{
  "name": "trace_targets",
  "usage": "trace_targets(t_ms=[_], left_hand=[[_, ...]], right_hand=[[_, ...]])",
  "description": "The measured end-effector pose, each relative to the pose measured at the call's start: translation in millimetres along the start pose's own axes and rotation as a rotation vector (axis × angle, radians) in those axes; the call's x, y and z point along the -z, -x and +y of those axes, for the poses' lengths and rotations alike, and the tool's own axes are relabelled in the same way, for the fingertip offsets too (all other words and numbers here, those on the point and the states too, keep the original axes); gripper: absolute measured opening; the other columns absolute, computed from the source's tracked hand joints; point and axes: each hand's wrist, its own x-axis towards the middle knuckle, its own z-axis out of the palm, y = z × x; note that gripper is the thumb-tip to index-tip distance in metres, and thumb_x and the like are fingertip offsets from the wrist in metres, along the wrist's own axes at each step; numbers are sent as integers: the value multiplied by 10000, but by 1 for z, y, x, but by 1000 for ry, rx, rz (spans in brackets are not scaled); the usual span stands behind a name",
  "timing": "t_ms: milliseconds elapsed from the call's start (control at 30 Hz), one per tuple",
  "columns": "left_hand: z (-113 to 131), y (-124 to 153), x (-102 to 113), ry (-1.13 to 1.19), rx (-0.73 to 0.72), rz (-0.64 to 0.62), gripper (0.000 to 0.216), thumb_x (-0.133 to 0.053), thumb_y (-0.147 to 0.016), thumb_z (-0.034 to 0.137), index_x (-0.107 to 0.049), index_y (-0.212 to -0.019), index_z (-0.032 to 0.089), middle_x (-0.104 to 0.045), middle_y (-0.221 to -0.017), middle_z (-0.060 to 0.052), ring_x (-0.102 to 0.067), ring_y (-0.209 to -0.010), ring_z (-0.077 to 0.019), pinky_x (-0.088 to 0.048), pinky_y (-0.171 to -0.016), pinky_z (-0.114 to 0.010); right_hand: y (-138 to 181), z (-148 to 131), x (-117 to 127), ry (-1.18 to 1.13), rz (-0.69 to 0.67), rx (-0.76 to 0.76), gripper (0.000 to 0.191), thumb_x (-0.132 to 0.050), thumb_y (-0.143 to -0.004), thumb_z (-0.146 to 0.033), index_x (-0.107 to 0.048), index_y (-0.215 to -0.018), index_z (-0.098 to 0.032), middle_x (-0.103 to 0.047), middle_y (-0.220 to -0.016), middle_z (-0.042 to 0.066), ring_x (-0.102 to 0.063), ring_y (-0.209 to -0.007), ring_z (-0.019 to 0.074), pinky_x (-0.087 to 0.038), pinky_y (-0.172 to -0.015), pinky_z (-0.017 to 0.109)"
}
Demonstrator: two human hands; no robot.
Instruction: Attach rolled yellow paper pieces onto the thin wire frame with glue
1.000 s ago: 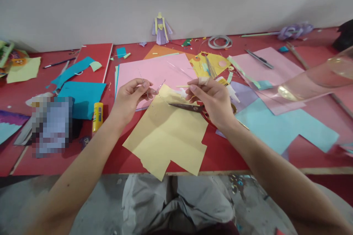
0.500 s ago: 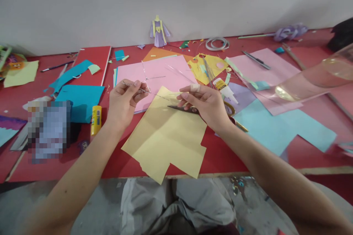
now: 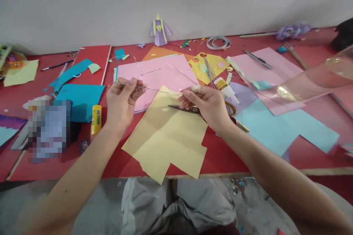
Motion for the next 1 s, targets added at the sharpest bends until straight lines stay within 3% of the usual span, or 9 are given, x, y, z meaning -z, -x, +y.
trace_targets(t_ms=[1000], left_hand=[[0,2,-1,21,-23,-10,264,-810,-749,281,-570,-747,173,-728,-755,20,-731,-725,-116,-622,-709,-226]], right_hand=[[-1,3,1,-107,-24,-98,172,-777,-796,-382,-737,-804,-215,-748,-734,4,-657,-553,102,-533,-531,213]])
